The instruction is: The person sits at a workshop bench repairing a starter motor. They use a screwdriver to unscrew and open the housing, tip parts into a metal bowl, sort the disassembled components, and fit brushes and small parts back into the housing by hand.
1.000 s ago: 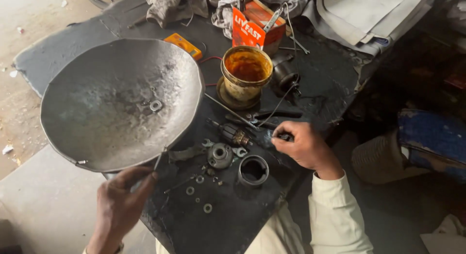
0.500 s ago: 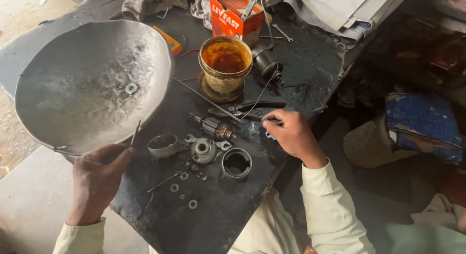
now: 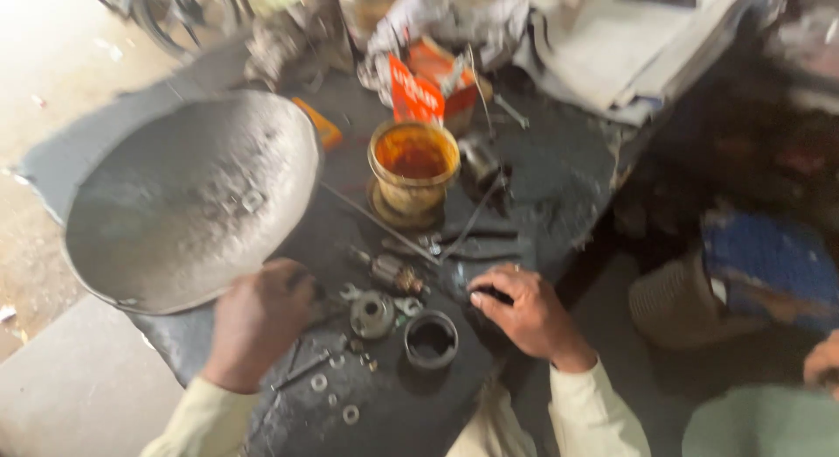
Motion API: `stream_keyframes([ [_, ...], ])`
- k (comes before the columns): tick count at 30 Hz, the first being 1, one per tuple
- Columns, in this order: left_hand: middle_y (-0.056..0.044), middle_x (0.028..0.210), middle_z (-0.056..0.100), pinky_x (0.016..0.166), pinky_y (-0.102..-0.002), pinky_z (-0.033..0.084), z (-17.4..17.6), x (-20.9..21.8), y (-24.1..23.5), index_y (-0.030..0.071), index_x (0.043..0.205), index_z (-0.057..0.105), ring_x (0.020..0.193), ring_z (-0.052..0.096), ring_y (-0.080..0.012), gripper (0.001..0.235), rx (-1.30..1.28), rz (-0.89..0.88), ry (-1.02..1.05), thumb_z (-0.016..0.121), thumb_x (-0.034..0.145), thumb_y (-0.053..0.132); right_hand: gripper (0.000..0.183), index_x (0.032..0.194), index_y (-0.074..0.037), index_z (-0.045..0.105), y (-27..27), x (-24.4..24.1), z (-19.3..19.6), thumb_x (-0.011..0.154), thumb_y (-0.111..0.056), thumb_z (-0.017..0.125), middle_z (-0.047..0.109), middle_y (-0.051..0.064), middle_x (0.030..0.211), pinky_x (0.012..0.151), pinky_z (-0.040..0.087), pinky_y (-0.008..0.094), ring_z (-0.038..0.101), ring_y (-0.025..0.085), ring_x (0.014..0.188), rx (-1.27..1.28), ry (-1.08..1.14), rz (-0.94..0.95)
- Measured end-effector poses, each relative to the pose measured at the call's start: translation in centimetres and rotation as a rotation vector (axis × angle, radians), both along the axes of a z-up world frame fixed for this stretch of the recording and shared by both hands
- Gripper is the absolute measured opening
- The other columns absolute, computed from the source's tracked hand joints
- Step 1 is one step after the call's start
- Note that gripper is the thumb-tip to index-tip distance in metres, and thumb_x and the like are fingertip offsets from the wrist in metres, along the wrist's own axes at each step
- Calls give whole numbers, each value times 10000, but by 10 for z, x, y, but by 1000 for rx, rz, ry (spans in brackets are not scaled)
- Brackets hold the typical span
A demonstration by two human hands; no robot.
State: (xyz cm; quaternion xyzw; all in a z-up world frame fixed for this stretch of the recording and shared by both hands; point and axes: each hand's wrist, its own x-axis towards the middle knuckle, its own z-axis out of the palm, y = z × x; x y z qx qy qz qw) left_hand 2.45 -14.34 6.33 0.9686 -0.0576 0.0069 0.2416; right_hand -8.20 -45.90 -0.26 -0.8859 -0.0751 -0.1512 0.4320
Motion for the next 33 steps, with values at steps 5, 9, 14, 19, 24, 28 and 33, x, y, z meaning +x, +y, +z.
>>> stream_keyframes([
  [5, -207, 836, 731, 766, -513, 560, -8, 9, -7, 63, 872, 739, 828, 711, -412, 267, 130, -99, -82, 651, 856, 314, 209, 1011, -36, 747, -2, 4, 8, 832, -141, 770, 791, 104, 934, 764, 594, 326, 769, 220, 856, 181, 220, 59],
  [9, -211, 865, 722, 784, -519, 561, -9, 15, -11, 43, 855, 721, 850, 706, -420, 273, 185, -114, 36, 648, 844, 306, 188, 936, -22, 755, 12, 3, 7, 794, -134, 805, 794, 99, 970, 808, 557, 333, 748, 222, 899, -66, -41, -81],
  [14, -204, 868, 730, 777, -520, 560, -15, 16, -2, 56, 846, 728, 855, 706, -413, 245, 149, -142, -24, 634, 837, 283, 156, 925, -26, 767, 16, 2, 5, 813, -133, 782, 801, 92, 904, 754, 570, 318, 766, 189, 843, 9, -10, -116],
  [19, -201, 842, 728, 755, -522, 559, -22, 22, 9, 60, 834, 725, 838, 707, -406, 193, 154, -187, -22, 656, 782, 232, 168, 947, -35, 780, 21, 3, 1, 830, -156, 771, 806, 87, 870, 668, 568, 316, 775, 194, 744, 49, 84, -155],
  [24, -213, 828, 723, 751, -492, 576, -37, 28, 12, 38, 789, 721, 811, 719, -395, 158, 154, -272, -38, 678, 746, 183, 218, 1017, -59, 756, 25, 10, 8, 841, -187, 762, 776, 108, 911, 657, 572, 332, 780, 209, 768, -55, 106, -227],
  [28, -204, 824, 729, 739, -498, 575, -30, 24, 11, 71, 851, 728, 796, 724, -389, 137, 172, -262, -49, 664, 784, 172, 208, 969, -99, 793, 27, 19, 16, 798, -217, 786, 753, 119, 901, 700, 557, 385, 734, 300, 824, -278, 129, -182],
  [33, -205, 778, 714, 721, -518, 544, -7, 13, 19, 39, 862, 707, 759, 710, -397, 218, 123, -209, -4, 659, 878, 251, 160, 925, -63, 749, 27, 26, 16, 829, -190, 751, 729, 138, 910, 707, 543, 427, 707, 357, 856, -289, 109, -158],
])
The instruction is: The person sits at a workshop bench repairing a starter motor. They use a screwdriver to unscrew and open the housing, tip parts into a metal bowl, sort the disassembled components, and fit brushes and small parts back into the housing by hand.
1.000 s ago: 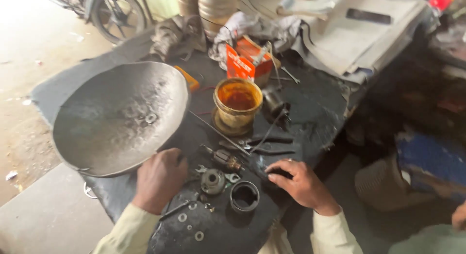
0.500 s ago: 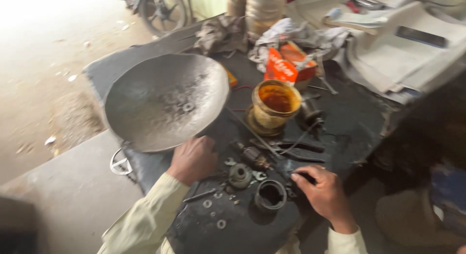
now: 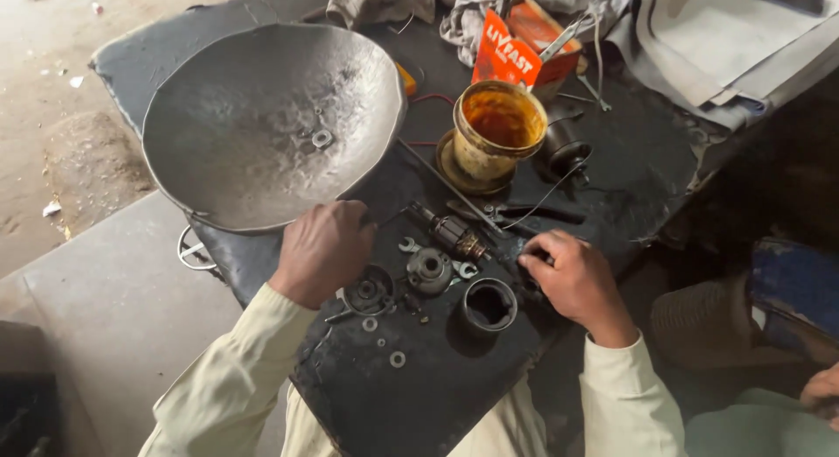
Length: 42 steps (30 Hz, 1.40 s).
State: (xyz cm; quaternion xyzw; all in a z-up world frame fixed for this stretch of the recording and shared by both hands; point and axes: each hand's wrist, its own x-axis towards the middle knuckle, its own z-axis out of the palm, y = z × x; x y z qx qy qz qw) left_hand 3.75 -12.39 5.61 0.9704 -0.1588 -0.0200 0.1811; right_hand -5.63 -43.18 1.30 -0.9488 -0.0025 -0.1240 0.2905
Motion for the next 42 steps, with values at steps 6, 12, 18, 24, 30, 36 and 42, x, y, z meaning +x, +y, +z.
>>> stream_keyframes([
  [6, -197, 836, 748, 722, -496, 553, 18, -39, 27, 96, 1006, 790, 776, 724, -384, 242, -278, 127, -118, 651, 899, 263, 165, 917, -25, 725, -1, 4, 4, 830, -163, 739, 711, 180, 897, 693, 537, 444, 698, 383, 836, -42, 18, 63],
  [12, -144, 999, 781, 779, -337, 599, -20, -75, 71, 28, 1129, 744, 925, 785, -238, 206, -562, 203, -339, 693, 967, 145, 159, 911, 16, 707, 0, 8, 3, 843, -126, 733, 716, 138, 817, 580, 526, 352, 698, 209, 647, 83, 80, 55],
  [18, -97, 982, 789, 753, -258, 604, -50, -89, 74, 17, 1143, 728, 864, 785, -148, 189, -815, 346, -285, 656, 970, 28, 206, 1082, -11, 701, -10, 4, -22, 882, -59, 721, 684, 10, 844, 528, 438, 217, 587, 46, 685, 658, 82, -83],
  [24, -107, 984, 773, 731, -238, 585, -62, -96, 53, -24, 1169, 706, 833, 764, -147, 170, -873, 343, -341, 678, 1005, 11, 174, 1111, 23, 706, -28, -4, -35, 939, -3, 695, 735, 91, 869, 577, 542, 235, 670, 111, 713, 1014, -54, -66],
  [30, -125, 1035, 750, 709, -213, 577, -79, -94, 46, -56, 1228, 656, 807, 727, -133, 190, -1127, 403, -339, 653, 1050, 11, 162, 1071, 21, 686, -35, -8, -36, 913, -16, 682, 739, 104, 915, 670, 627, 280, 716, 151, 752, 1307, -144, -100],
  [36, -139, 1035, 745, 700, -224, 543, -78, -91, 45, -71, 1258, 646, 788, 717, -148, 218, -1024, 476, -302, 629, 1059, 16, 144, 1011, 11, 733, -13, 2, -26, 912, -92, 729, 735, 53, 813, 528, 513, 257, 624, 96, 638, 695, 33, -96],
  [42, -120, 1086, 770, 837, -312, 577, -37, -97, 33, 16, 1147, 710, 950, 748, -206, 188, -817, 205, -499, 659, 968, -6, 190, 1045, -39, 751, -10, -8, -19, 872, -117, 740, 740, 5, 759, 538, 508, 244, 625, 55, 579, 496, 1, -78],
])
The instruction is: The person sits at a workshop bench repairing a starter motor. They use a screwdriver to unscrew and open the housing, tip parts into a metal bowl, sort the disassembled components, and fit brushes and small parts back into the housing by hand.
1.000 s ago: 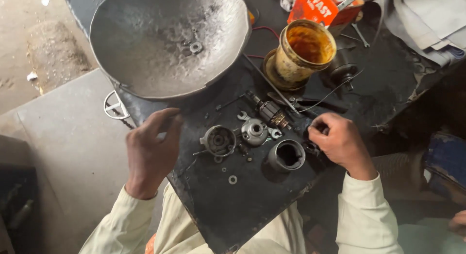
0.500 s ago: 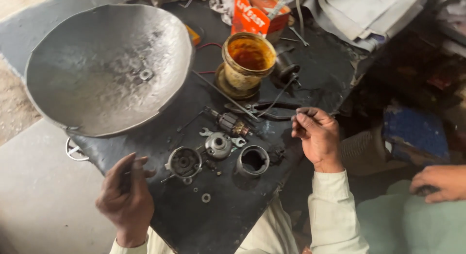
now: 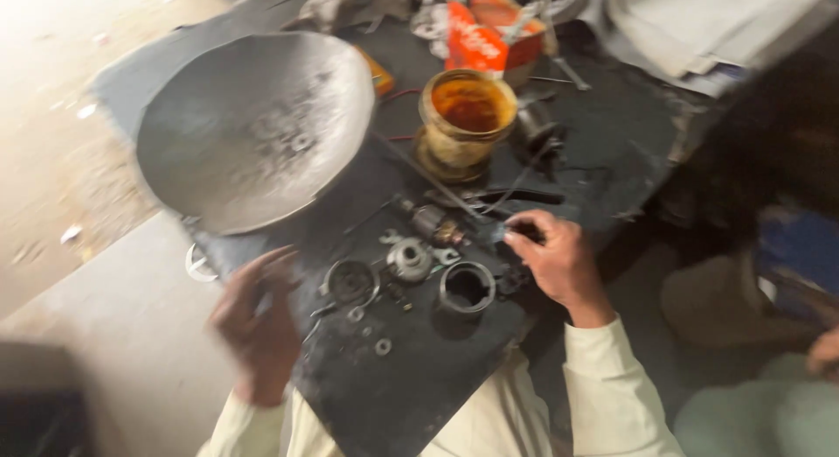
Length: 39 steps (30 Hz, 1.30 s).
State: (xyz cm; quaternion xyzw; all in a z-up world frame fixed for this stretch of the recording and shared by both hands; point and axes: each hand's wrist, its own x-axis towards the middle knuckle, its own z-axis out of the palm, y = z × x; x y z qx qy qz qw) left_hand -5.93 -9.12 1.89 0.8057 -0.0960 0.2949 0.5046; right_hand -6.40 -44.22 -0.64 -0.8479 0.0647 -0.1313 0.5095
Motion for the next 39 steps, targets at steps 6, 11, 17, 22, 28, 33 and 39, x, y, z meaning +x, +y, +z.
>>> stream_keyframes([
  [6, -113, 1174, 732, 935, -417, 549, 54, 52, -65, 48, 1173, 709, 1101, 679, -298, 281, 623, -493, -73, 691, 896, 95, 178, 1050, -53, 785, 8, -5, 8, 885, -117, 758, 707, -4, 707, 545, 475, 240, 587, 52, 580, -3, 14, -53],
  [11, -114, 1150, 697, 871, -436, 538, 25, 98, -93, 31, 1194, 665, 1069, 641, -322, 434, 917, -577, -11, 670, 760, 23, 201, 1091, -64, 781, -1, -8, -5, 895, -100, 757, 685, -17, 710, 556, 470, 204, 584, 29, 607, 113, -51, -30],
  [17, -107, 1013, 669, 768, -429, 561, 16, 104, -85, 45, 1008, 664, 997, 637, -310, 195, 1072, -581, 51, 653, 814, 36, 197, 1078, -44, 780, -4, -6, -3, 888, -93, 760, 700, -3, 727, 550, 483, 203, 605, 43, 608, 178, -41, 0],
  [22, -138, 985, 655, 680, -447, 561, 17, 105, -77, 24, 981, 652, 950, 645, -326, 165, 1064, -553, 28, 656, 822, 67, 206, 1088, -44, 769, -7, -2, -13, 889, -94, 749, 718, 2, 768, 570, 521, 196, 631, 48, 631, 269, -79, 37],
  [28, -122, 1002, 716, 691, -407, 599, 55, 124, -46, 60, 1082, 689, 848, 730, -309, 207, 889, -524, 80, 575, 908, 70, 189, 1060, -49, 781, -2, -3, -6, 885, -119, 765, 727, 25, 734, 549, 503, 234, 634, 69, 597, 72, -6, -44],
  [33, -156, 986, 764, 843, -447, 581, 90, 147, 16, 154, 1079, 794, 886, 749, -333, 265, 568, -129, 191, 623, 879, 182, 223, 1082, -74, 782, 7, 1, -4, 878, -153, 742, 786, 72, 995, 698, 567, 302, 751, 157, 818, -188, -69, -17],
  [39, -185, 1016, 743, 856, -496, 554, 17, 230, 88, 160, 1062, 798, 948, 703, -406, 288, 830, 7, 181, 632, 826, 156, 312, 1124, -118, 779, 7, 16, -9, 879, -309, 744, 766, 86, 1117, 821, 591, 378, 750, 261, 990, -517, 181, 0],
])
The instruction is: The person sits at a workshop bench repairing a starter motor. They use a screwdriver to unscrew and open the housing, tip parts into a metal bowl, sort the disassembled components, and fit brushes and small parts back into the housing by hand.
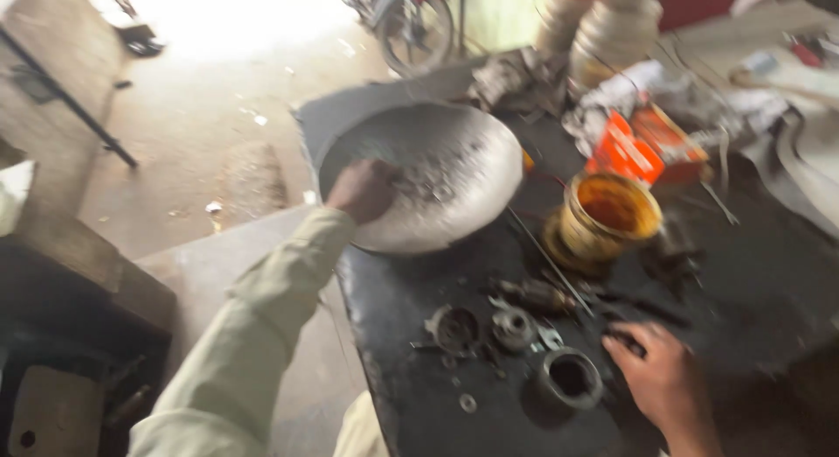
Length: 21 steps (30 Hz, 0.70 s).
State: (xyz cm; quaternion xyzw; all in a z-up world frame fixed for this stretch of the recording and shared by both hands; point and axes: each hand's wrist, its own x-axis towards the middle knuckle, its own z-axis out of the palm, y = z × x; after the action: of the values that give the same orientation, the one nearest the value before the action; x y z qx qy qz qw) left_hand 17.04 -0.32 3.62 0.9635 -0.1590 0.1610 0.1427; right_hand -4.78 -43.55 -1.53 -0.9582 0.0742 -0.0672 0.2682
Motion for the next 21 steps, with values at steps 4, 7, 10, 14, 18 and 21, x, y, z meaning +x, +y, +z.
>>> stream_keyframes([
  [4, -178, 1018, 738, 847, -487, 561, -9, 30, -6, 125, 1033, 783, 954, 704, -392, 250, 27, -3, 59, 676, 819, 198, 374, 1151, -132, 778, -11, 10, -20, 861, -369, 790, 769, 80, 1121, 837, 614, 381, 786, 247, 928, 7, 53, -70],
  [7, -160, 991, 743, 846, -463, 564, -4, 43, -26, 86, 973, 775, 945, 719, -351, 253, 48, -4, 241, 735, 836, 295, 309, 1110, -51, 785, -34, 20, -59, 890, -268, 769, 769, 148, 1027, 772, 593, 374, 748, 234, 905, 221, 74, -178],
  [10, -164, 959, 750, 855, -431, 572, -17, 60, -39, 69, 935, 778, 922, 736, -319, 283, 64, -54, 338, 756, 825, 328, 270, 1152, 25, 793, -39, 17, -69, 951, -156, 789, 748, 215, 845, 530, 530, 388, 673, 294, 614, 441, -109, -258],
  [14, -147, 935, 757, 845, -409, 572, -22, 71, -48, 84, 922, 776, 907, 736, -282, 260, 27, -92, 386, 776, 783, 304, 199, 1037, 24, 764, -32, 15, -58, 918, -136, 761, 744, 156, 745, 490, 516, 282, 662, 156, 585, 521, -150, -265],
  [18, -118, 935, 777, 841, -387, 585, -34, 81, -42, 84, 915, 781, 912, 753, -240, 216, -41, -87, 450, 787, 760, 234, 205, 1020, 35, 756, -29, 16, -57, 929, -149, 758, 741, 152, 779, 503, 520, 282, 682, 153, 625, 506, -214, -285],
  [21, -116, 970, 762, 847, -387, 575, -24, 74, -39, 93, 970, 768, 932, 735, -247, 254, -69, -77, 442, 798, 768, 244, 212, 1019, 38, 754, -29, 17, -56, 940, -158, 768, 738, 172, 788, 512, 510, 293, 662, 187, 610, 542, -200, -308],
])
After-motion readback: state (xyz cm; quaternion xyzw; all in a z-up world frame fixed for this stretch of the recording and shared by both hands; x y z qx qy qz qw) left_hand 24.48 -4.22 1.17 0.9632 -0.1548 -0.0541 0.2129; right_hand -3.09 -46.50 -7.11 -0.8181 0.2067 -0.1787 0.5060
